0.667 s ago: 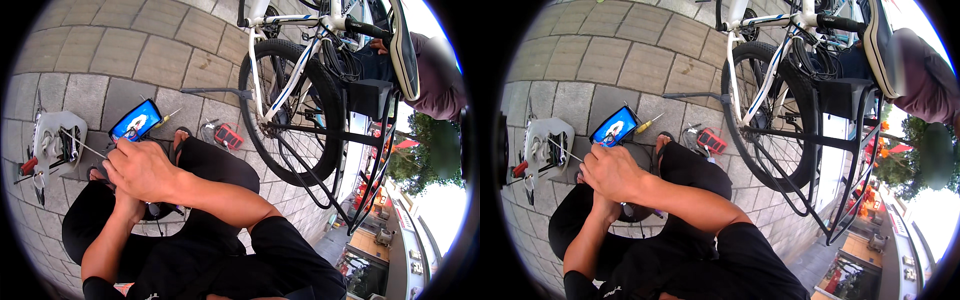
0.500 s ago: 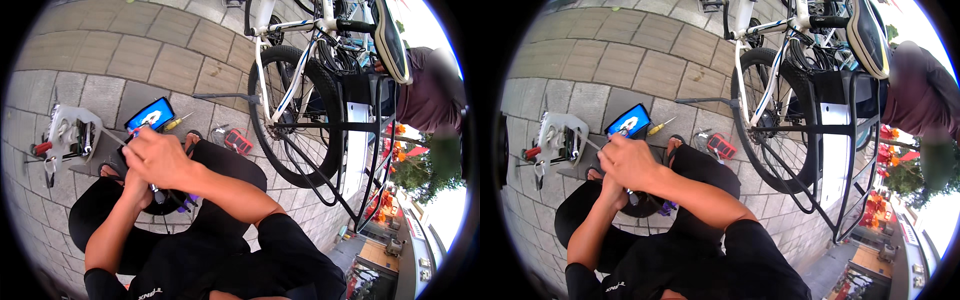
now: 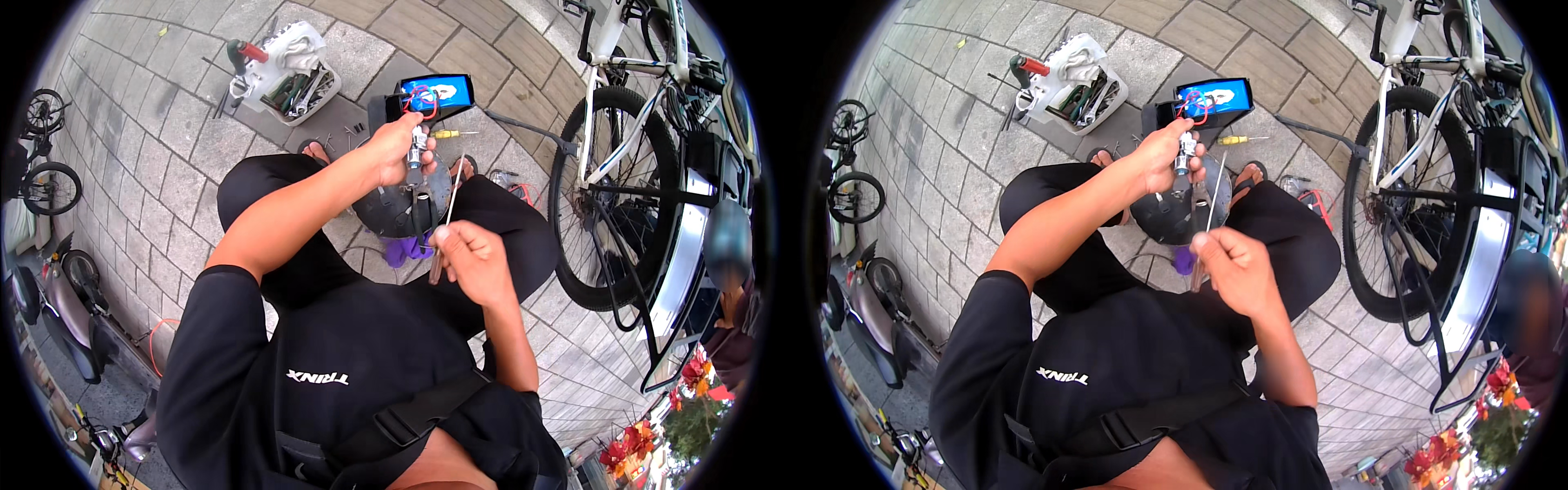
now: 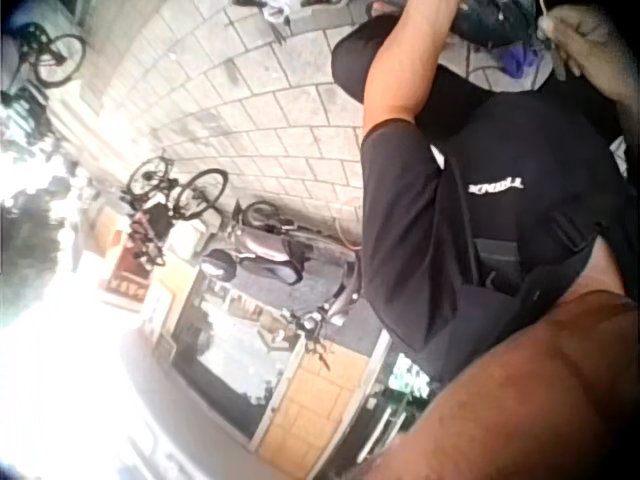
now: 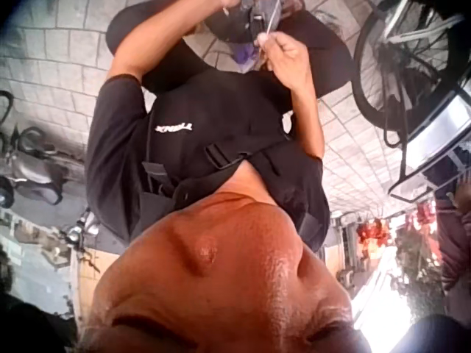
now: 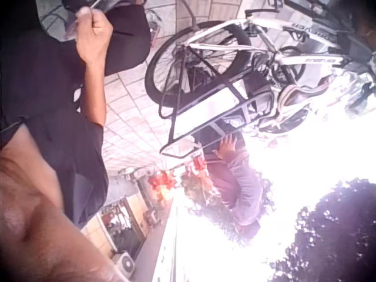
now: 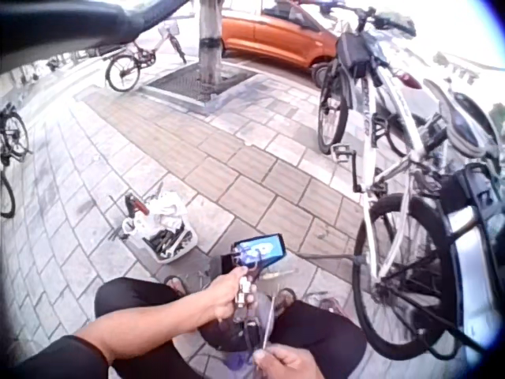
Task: The person sits on a low stool on a sidewalk and uses a screwdriver to adjust a small electronic component connected to a battery pack. They repeatedly tighten and loosen screws on the component while another person works on a bicycle in the background.
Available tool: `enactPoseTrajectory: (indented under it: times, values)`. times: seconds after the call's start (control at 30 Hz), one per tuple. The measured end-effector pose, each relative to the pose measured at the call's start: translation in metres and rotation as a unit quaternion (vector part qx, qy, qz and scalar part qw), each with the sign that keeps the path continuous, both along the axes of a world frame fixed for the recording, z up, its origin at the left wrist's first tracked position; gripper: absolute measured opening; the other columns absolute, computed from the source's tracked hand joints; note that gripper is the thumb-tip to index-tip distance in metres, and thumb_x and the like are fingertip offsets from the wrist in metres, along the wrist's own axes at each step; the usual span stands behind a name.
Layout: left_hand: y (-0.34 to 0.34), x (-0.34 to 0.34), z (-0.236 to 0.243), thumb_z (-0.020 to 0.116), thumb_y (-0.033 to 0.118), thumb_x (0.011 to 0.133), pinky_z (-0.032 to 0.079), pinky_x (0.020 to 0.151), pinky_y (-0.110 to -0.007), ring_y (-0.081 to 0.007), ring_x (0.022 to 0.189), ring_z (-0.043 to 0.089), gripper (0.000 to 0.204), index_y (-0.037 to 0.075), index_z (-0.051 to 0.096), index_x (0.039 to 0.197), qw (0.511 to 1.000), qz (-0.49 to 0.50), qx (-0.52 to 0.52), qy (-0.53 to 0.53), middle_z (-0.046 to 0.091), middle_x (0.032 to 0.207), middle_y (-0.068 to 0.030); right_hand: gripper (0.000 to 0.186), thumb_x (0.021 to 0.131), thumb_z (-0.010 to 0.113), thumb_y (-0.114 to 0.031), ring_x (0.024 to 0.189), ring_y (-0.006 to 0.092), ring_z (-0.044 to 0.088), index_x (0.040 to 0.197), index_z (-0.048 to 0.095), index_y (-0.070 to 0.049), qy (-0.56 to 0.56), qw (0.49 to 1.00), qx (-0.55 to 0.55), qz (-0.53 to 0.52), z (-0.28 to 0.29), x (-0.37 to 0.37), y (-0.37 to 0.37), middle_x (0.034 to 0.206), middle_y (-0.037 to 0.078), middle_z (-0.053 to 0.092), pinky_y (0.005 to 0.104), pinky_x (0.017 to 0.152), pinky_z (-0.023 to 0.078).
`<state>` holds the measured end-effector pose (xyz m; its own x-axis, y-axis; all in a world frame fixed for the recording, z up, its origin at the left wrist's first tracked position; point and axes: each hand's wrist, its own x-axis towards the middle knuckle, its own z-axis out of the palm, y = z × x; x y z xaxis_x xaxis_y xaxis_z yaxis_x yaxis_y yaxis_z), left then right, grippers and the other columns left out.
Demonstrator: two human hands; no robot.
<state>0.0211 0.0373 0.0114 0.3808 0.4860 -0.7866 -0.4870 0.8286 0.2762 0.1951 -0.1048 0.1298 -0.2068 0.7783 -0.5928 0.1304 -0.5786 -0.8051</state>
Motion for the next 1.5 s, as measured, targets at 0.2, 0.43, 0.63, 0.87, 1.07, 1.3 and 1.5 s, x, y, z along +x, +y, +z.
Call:
enactPoseTrajectory:
  times: [0.2,0.43,0.63,0.87,1.07,1.3,1.5]
  values:
    - [0.0,-0.004,-0.01,0.048,0.039,0.107,0.054,0.064,-0.046,-0.0186,0.057,0.054,0.028,0.011,0.051,0.103,1.0,-0.01,0.025,-0.004,0.061,0.077,-0.0075,0.032,0.106,0.06,-0.026,0.054,0.0057,0.053,0.098,0.072,0.003,0.078,0.991,-0.095,0.043,-0.017,-0.019,-0.029,0.07,0.003,0.063,0.0208,0.05,0.042]
    - [-0.002,0.0,-0.007,0.055,0.037,0.104,0.052,0.063,-0.044,-0.0178,0.053,0.051,0.026,0.012,0.053,0.099,1.0,-0.015,0.008,-0.004,0.061,0.076,-0.006,0.032,0.106,0.057,-0.024,0.055,0.0054,0.053,0.097,0.071,0.003,0.085,0.988,-0.1,0.085,-0.03,-0.028,-0.016,0.073,0.003,0.067,0.0217,0.052,0.042]
    - [-0.002,-0.001,-0.007,0.054,0.036,0.104,0.053,0.063,-0.045,-0.0187,0.053,0.051,0.025,0.011,0.053,0.099,1.0,-0.01,-0.008,-0.013,0.061,0.076,-0.0068,0.032,0.106,0.056,-0.025,0.056,0.005,0.052,0.097,0.071,0.002,0.067,0.986,-0.125,0.092,-0.032,-0.027,-0.003,0.072,0.003,0.066,0.0219,0.052,0.042]
    - [-0.002,0.004,-0.004,0.052,0.037,0.104,0.053,0.064,-0.042,-0.0163,0.052,0.049,0.025,0.013,0.051,0.097,1.0,0.004,-0.009,-0.016,0.059,0.074,-0.0044,0.032,0.106,0.057,-0.026,0.056,0.0046,0.052,0.094,0.07,0.001,0.075,0.985,-0.126,0.094,-0.034,-0.022,0.001,0.07,0.001,0.063,0.0219,0.052,0.042]
    - [-0.003,0.01,0.003,0.049,0.036,0.104,0.054,0.066,-0.042,-0.016,0.051,0.048,0.025,0.011,0.048,0.097,1.0,-0.006,0.014,0.018,0.056,0.075,-0.0051,0.032,0.106,0.057,-0.026,0.056,0.0045,0.051,0.092,0.069,0.0,0.065,0.987,-0.108,0.104,-0.032,-0.021,0.006,0.069,0.0,0.062,0.0221,0.052,0.041]
    - [-0.009,0.011,0.005,0.047,0.033,0.104,0.055,0.069,-0.042,-0.0148,0.05,0.045,0.022,0.012,0.047,0.098,1.0,-0.01,-0.027,-0.007,0.054,0.075,-0.0045,0.032,0.107,0.056,-0.024,0.057,0.004,0.051,0.089,0.068,-0.001,0.083,0.983,-0.105,0.127,-0.033,-0.016,0.004,0.069,-0.001,0.06,0.0223,0.052,0.04]
    - [-0.007,0.011,0.009,0.046,0.033,0.104,0.055,0.071,-0.042,-0.0146,0.05,0.045,0.022,0.011,0.047,0.099,1.0,0.005,-0.028,-0.006,0.054,0.074,-0.0042,0.036,0.107,0.056,-0.029,0.059,0.0052,0.053,0.086,0.067,-0.002,0.089,0.972,-0.15,0.154,-0.042,-0.003,0.018,0.069,-0.001,0.06,0.0236,0.054,0.042]
